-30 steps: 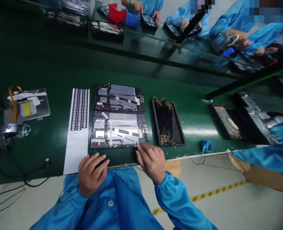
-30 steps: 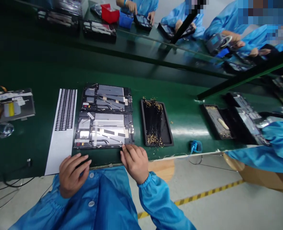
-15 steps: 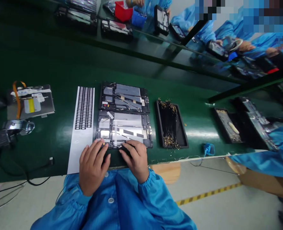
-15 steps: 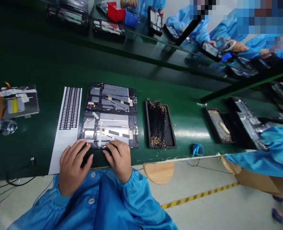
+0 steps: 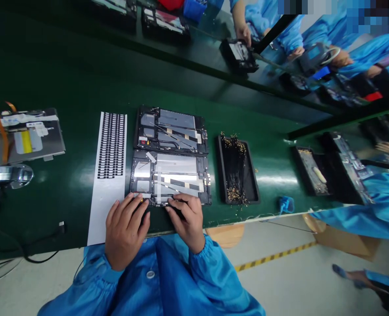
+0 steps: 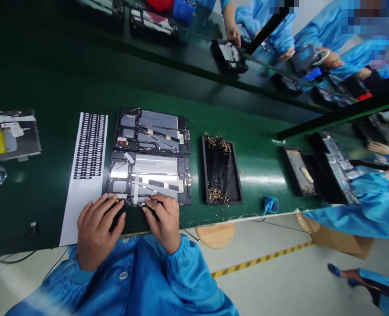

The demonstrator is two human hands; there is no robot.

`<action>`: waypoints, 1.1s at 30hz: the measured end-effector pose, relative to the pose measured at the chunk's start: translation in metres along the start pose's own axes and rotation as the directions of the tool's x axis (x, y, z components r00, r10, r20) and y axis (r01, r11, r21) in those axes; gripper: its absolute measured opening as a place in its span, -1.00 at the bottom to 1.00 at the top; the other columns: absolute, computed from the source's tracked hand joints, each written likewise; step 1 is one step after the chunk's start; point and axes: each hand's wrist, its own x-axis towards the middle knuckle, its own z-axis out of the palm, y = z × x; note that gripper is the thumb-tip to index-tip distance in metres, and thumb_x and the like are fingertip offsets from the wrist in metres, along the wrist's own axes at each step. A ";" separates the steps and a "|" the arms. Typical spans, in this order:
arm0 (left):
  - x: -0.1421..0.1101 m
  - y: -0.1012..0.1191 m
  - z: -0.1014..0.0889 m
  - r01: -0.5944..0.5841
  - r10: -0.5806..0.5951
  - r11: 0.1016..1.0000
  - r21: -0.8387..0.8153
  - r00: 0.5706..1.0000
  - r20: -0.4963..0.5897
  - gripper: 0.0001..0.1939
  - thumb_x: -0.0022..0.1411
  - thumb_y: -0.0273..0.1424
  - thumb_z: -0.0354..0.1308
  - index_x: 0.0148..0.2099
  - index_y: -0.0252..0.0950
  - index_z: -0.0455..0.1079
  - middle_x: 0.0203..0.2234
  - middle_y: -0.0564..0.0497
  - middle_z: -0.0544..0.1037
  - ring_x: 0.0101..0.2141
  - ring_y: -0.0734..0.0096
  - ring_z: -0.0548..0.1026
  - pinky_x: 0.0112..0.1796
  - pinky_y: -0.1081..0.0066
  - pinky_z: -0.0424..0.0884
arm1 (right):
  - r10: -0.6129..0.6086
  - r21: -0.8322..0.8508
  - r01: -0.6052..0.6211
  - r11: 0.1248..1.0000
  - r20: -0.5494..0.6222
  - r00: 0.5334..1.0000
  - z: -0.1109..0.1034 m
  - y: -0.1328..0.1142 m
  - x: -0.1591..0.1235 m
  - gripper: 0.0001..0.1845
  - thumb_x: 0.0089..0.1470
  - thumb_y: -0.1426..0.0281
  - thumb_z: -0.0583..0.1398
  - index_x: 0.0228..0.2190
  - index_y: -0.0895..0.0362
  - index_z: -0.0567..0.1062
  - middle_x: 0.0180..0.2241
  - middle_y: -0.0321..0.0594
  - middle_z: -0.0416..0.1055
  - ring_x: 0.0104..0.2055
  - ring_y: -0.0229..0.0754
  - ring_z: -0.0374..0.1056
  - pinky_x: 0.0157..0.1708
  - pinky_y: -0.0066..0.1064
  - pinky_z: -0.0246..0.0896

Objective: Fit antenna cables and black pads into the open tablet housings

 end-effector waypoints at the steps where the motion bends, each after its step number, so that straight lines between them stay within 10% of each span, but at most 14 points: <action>1: 0.000 0.000 0.000 0.001 -0.001 1.000 0.003 1.000 0.002 -0.60 0.21 -0.49 0.26 0.11 -0.29 0.41 0.02 -0.13 0.56 0.13 0.11 0.44 0.21 0.09 0.20 | 0.013 0.005 -0.013 1.000 0.006 1.000 0.000 -0.001 0.000 -0.84 0.22 0.40 0.24 -0.14 0.06 0.53 -0.14 -0.13 0.50 -0.07 -0.09 0.42 -0.11 -0.19 0.28; 14: 0.000 0.001 0.001 0.004 -0.004 1.000 0.023 1.000 0.012 -0.59 0.21 -0.47 0.26 0.12 -0.27 0.41 0.03 -0.12 0.56 0.13 0.10 0.45 0.20 0.10 0.21 | -0.068 0.006 0.069 0.998 -0.106 0.992 -0.010 0.006 -0.027 -0.62 0.16 0.47 0.27 0.02 0.03 0.47 -0.13 -0.10 0.44 -0.06 -0.03 0.40 -0.10 -0.11 0.36; 22: 0.000 0.000 0.003 -0.009 0.009 0.999 0.048 1.000 -0.002 -0.57 0.20 -0.46 0.27 0.12 -0.26 0.41 0.03 -0.14 0.56 0.14 0.10 0.44 0.20 0.10 0.20 | -0.084 -0.212 0.102 0.972 0.093 0.992 0.003 -0.008 -0.042 -0.46 0.25 0.29 0.19 0.22 0.11 0.33 -0.29 -0.16 0.40 -0.27 -0.11 0.30 -0.27 -0.23 0.19; 33: 0.002 -0.003 0.007 -0.046 0.049 0.996 0.081 0.998 -0.040 -0.55 0.17 -0.46 0.30 0.12 -0.24 0.42 0.03 -0.17 0.56 0.12 0.04 0.46 0.20 0.06 0.21 | -0.059 -0.092 0.057 0.994 -0.016 0.998 -0.010 0.001 -0.043 -0.65 0.26 0.37 0.17 0.07 0.09 0.44 -0.23 -0.17 0.45 -0.22 -0.16 0.35 -0.22 -0.26 0.19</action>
